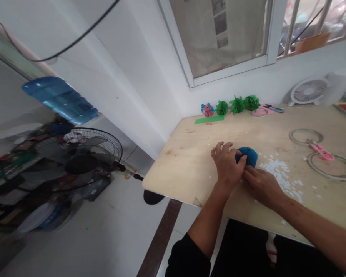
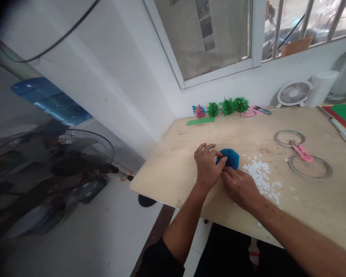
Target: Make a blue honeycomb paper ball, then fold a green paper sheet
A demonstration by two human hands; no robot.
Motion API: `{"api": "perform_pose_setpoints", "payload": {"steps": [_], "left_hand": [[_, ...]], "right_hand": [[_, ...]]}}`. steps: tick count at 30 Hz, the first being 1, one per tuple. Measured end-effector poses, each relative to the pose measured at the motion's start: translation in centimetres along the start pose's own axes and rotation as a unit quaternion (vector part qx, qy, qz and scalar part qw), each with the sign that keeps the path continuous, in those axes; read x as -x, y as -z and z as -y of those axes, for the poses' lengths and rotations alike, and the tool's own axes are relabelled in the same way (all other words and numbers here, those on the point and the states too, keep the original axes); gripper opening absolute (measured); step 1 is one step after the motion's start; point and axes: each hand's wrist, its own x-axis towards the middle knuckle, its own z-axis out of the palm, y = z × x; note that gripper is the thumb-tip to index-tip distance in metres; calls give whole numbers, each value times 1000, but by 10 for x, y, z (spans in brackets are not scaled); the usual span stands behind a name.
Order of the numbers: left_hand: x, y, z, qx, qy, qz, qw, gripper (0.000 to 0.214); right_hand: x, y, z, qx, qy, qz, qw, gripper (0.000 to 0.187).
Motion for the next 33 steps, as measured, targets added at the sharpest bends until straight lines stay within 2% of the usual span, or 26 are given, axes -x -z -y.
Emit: {"api": "perform_pose_setpoints", "payload": {"steps": [5, 10, 13, 17, 22, 28, 30, 33], "left_hand": [[-4, 2, 2, -11, -22, 24, 999, 4], [-6, 5, 4, -15, -41, 50, 998, 16], [-9, 6, 5, -13, -42, 66, 997, 11], [-11, 4, 6, -14, -48, 55, 997, 10], [-10, 1, 12, 6, -20, 28, 999, 11], [-8, -4, 27, 61, -21, -13, 998, 12], [-7, -5, 32, 76, -33, -17, 996, 12], [-5, -6, 38, 97, -55, -19, 994, 11]], "right_hand": [[-2, 1, 1, 14, 15, 2, 1000, 23], [-3, 2, 4, 43, 26, -8, 999, 25], [-3, 3, 5, 46, 32, 5, 998, 23], [-1, 0, 4, 47, 44, 39, 997, 26], [4, -4, 5, 51, 40, 62, 996, 33], [3, -2, 11, 40, 32, 41, 998, 52], [1, 2, 9, 33, 36, 22, 999, 47], [-3, 10, 3, 27, 29, -42, 998, 32]]}}
